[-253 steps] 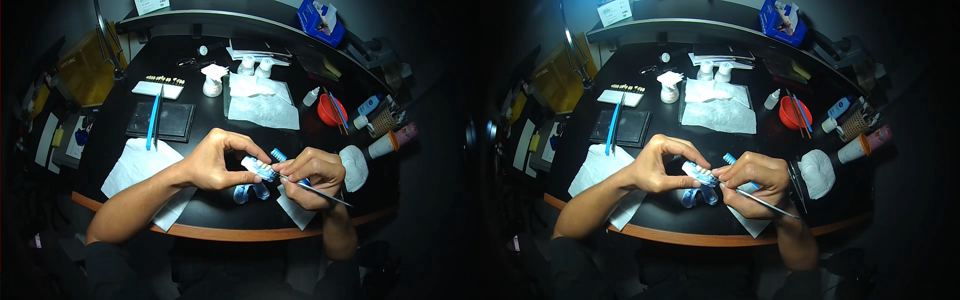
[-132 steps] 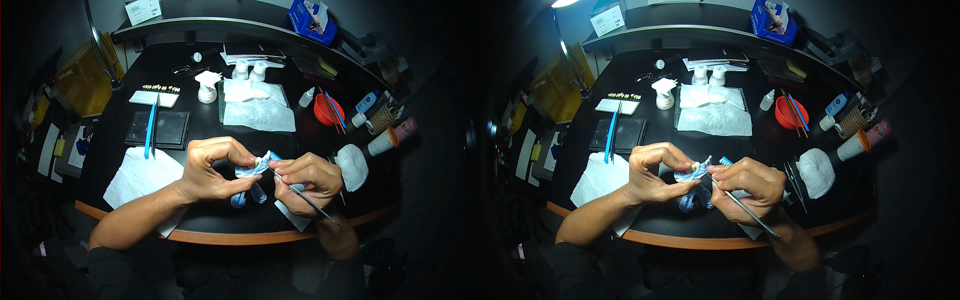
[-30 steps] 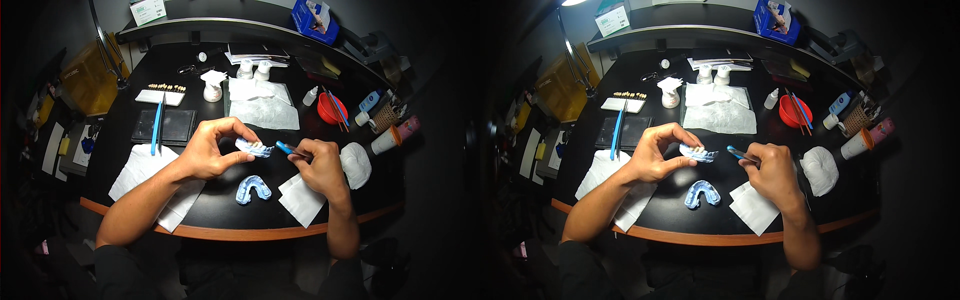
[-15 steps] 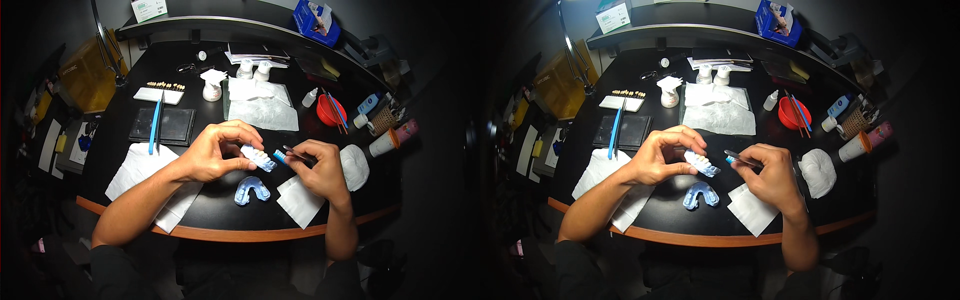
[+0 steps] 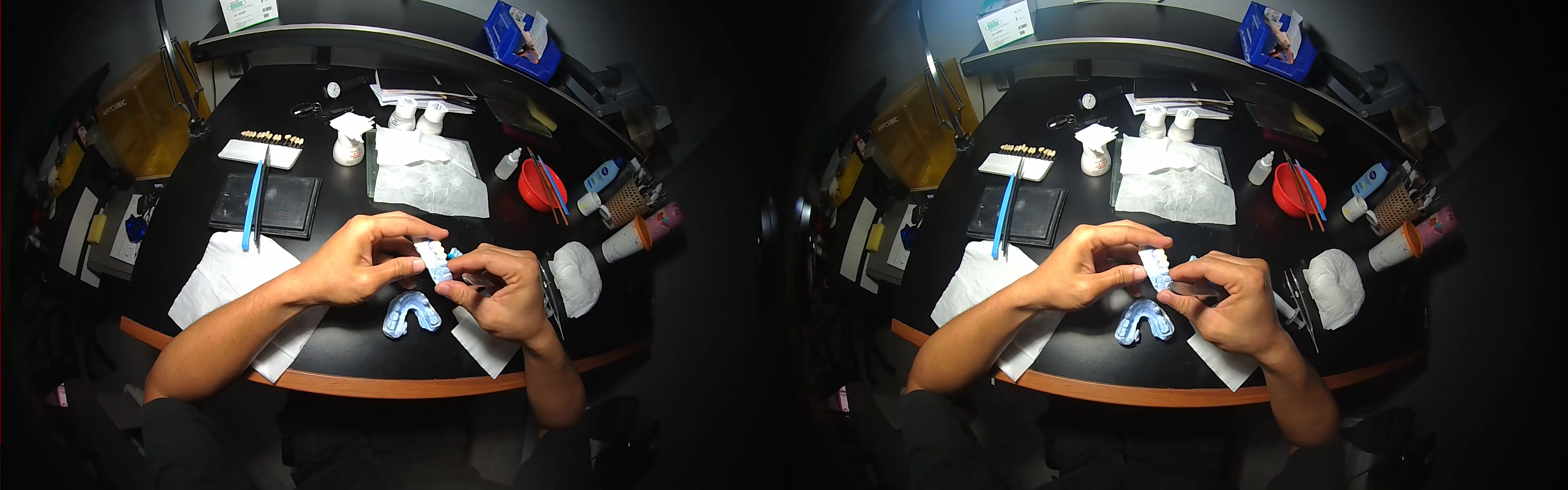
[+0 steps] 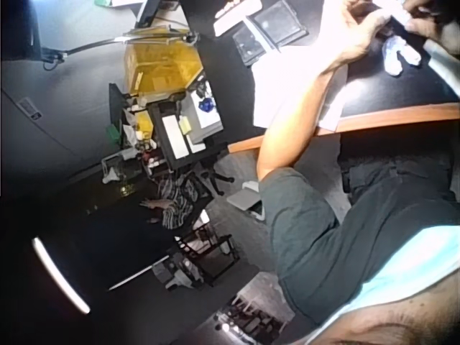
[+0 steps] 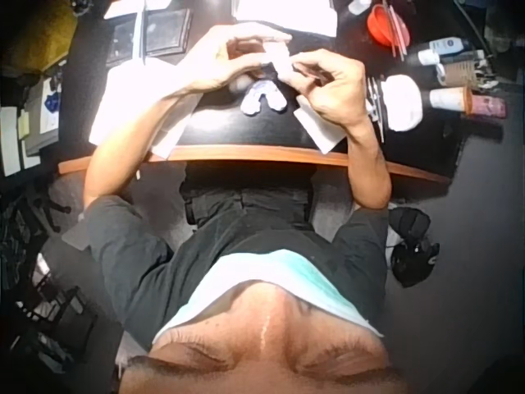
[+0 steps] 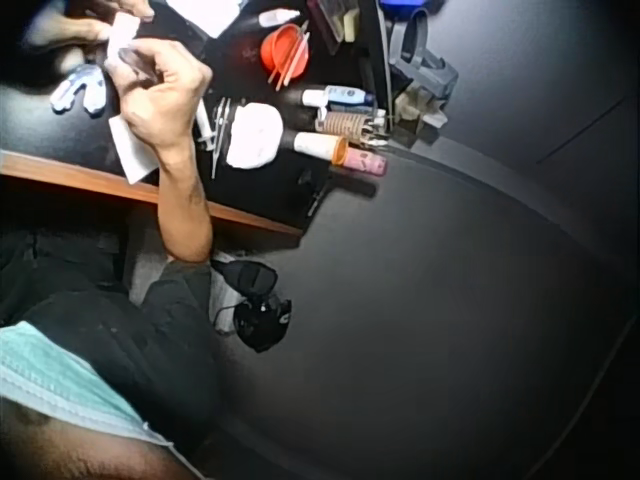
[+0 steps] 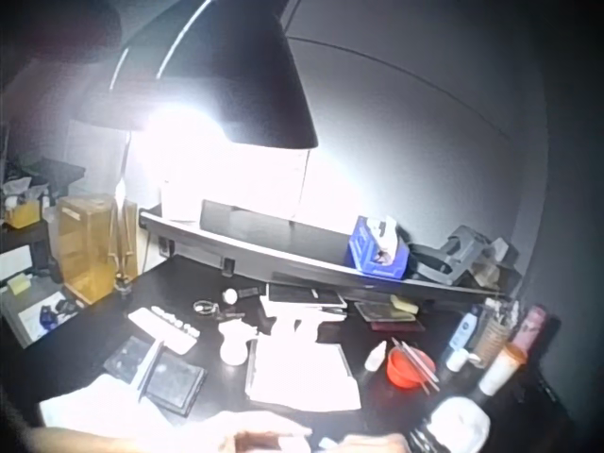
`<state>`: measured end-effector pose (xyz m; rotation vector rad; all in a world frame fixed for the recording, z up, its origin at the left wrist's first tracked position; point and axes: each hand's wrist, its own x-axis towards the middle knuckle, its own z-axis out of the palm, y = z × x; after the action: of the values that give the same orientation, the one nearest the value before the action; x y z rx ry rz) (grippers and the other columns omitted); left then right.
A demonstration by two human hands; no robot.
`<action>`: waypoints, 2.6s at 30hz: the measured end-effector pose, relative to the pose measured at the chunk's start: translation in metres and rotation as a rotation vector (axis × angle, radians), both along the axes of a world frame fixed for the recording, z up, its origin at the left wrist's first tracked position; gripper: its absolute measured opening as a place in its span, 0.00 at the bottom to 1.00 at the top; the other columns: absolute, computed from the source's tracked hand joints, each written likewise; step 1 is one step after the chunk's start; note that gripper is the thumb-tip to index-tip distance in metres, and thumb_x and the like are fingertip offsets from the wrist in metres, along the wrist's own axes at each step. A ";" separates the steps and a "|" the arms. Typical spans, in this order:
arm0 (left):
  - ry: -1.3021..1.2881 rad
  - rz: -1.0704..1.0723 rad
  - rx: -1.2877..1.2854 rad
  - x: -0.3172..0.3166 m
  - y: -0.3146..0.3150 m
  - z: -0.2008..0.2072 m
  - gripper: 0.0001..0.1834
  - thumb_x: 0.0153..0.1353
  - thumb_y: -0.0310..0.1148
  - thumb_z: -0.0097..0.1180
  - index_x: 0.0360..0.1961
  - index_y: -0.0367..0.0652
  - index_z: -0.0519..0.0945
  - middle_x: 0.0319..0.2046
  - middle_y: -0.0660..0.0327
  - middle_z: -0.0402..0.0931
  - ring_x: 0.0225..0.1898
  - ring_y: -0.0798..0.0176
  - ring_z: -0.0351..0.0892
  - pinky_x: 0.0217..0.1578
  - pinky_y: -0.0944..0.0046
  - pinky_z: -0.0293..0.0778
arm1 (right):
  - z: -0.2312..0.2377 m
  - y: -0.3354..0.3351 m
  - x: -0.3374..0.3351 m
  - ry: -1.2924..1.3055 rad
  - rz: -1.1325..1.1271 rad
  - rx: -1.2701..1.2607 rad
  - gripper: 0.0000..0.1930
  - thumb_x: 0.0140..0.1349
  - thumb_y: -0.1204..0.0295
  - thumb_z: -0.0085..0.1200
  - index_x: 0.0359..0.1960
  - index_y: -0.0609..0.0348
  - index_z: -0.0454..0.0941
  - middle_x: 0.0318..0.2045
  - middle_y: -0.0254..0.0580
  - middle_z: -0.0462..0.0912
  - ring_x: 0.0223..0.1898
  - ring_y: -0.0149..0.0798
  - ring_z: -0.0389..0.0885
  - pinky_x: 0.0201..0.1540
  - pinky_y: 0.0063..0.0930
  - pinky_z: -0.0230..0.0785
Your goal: The person assembles a dental appliance by applying adhesive from a syringe to a blue plastic retainer and pressing a small white component onto it. They then use a metal tool to adjust and secure the component on the retainer.
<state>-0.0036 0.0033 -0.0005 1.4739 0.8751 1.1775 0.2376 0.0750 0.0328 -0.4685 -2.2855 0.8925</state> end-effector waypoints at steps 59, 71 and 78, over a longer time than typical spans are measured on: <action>0.004 -0.004 0.136 0.013 -0.011 -0.004 0.37 0.62 0.21 0.68 0.72 0.29 0.72 0.64 0.44 0.80 0.67 0.52 0.80 0.71 0.54 0.71 | -0.019 0.010 -0.006 0.173 -0.004 0.295 0.13 0.58 0.83 0.74 0.46 0.61 0.92 0.42 0.39 0.81 0.32 0.23 0.80 0.31 0.18 0.72; -0.203 -0.081 -0.038 0.013 -0.009 -0.003 0.36 0.68 0.30 0.72 0.74 0.34 0.72 0.57 0.56 0.82 0.59 0.67 0.80 0.62 0.62 0.74 | -0.015 0.008 -0.007 0.181 -0.093 0.312 0.09 0.64 0.76 0.72 0.45 0.61 0.90 0.39 0.40 0.81 0.35 0.32 0.84 0.34 0.25 0.76; -0.196 -0.124 -0.115 0.007 -0.007 0.000 0.29 0.72 0.33 0.67 0.70 0.34 0.77 0.50 0.59 0.86 0.49 0.73 0.83 0.52 0.69 0.79 | -0.014 0.005 -0.008 0.150 -0.104 0.313 0.08 0.66 0.74 0.71 0.43 0.62 0.88 0.37 0.40 0.81 0.32 0.31 0.81 0.31 0.24 0.73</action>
<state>0.0032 -0.0037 -0.0001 1.2780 0.6958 1.1384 0.2298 0.0799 0.0189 -0.3635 -2.1888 0.4890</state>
